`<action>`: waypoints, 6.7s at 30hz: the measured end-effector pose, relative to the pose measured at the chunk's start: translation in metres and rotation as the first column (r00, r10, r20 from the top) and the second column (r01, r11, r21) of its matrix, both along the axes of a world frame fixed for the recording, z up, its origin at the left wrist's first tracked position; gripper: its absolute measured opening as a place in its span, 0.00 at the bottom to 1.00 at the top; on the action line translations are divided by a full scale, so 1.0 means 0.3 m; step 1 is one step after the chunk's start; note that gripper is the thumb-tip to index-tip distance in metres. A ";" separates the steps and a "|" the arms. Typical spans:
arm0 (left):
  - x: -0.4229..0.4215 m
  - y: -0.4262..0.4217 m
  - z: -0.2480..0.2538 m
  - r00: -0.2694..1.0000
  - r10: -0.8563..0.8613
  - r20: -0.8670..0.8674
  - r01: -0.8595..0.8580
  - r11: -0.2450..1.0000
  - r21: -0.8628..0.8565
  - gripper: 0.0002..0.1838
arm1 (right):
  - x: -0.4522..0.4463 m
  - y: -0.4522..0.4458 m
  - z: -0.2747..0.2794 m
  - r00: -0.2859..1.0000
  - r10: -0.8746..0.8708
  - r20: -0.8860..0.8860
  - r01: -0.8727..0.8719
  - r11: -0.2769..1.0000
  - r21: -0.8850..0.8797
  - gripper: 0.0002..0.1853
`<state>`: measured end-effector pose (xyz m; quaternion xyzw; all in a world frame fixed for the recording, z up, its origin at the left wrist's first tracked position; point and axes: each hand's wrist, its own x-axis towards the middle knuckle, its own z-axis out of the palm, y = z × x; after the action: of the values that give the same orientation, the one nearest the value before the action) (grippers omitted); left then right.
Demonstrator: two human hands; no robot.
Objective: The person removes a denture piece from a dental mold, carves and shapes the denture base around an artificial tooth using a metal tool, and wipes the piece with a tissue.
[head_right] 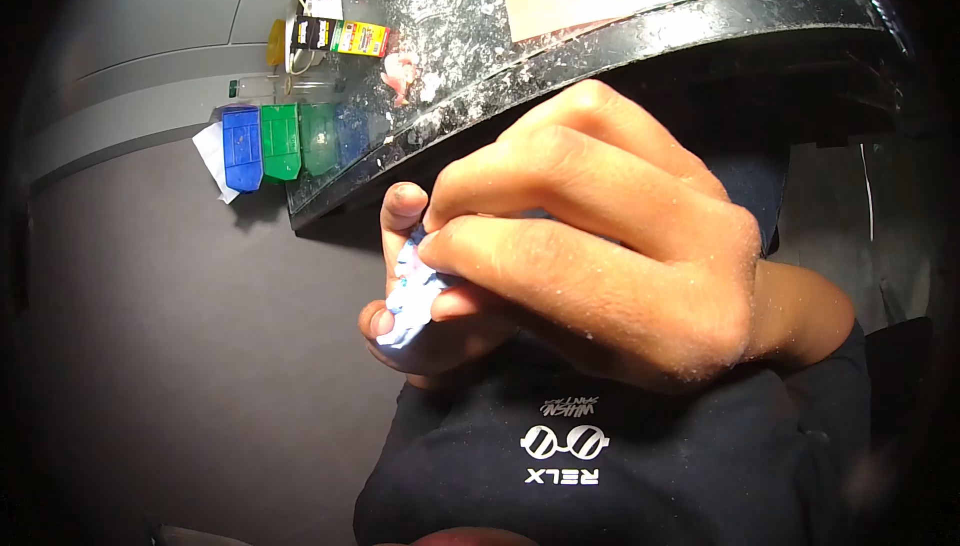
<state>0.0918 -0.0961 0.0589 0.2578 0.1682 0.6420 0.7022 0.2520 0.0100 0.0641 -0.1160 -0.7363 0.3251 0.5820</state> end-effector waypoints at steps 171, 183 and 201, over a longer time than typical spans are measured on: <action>-0.052 0.024 -0.050 1.000 0.024 0.002 -0.019 0.821 -0.571 0.32 | -0.047 -0.024 -0.096 0.972 0.230 -0.040 -0.230 0.914 -0.335 0.07; -0.034 0.051 -0.012 0.834 0.233 -0.500 -0.323 0.941 -0.100 0.35 | 0.004 0.049 -0.044 0.951 0.143 -0.272 -0.226 0.926 -0.302 0.10; -0.091 0.049 -0.075 -0.309 0.740 -0.597 -0.170 0.575 0.801 0.25 | 0.013 -0.016 -0.028 0.978 0.160 -0.136 -0.162 0.987 0.001 0.09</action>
<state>0.0644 -0.0813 0.0366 0.6630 0.5560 0.4990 -0.0482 0.2558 0.0052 0.0556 -0.0366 -0.7003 0.3820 0.6019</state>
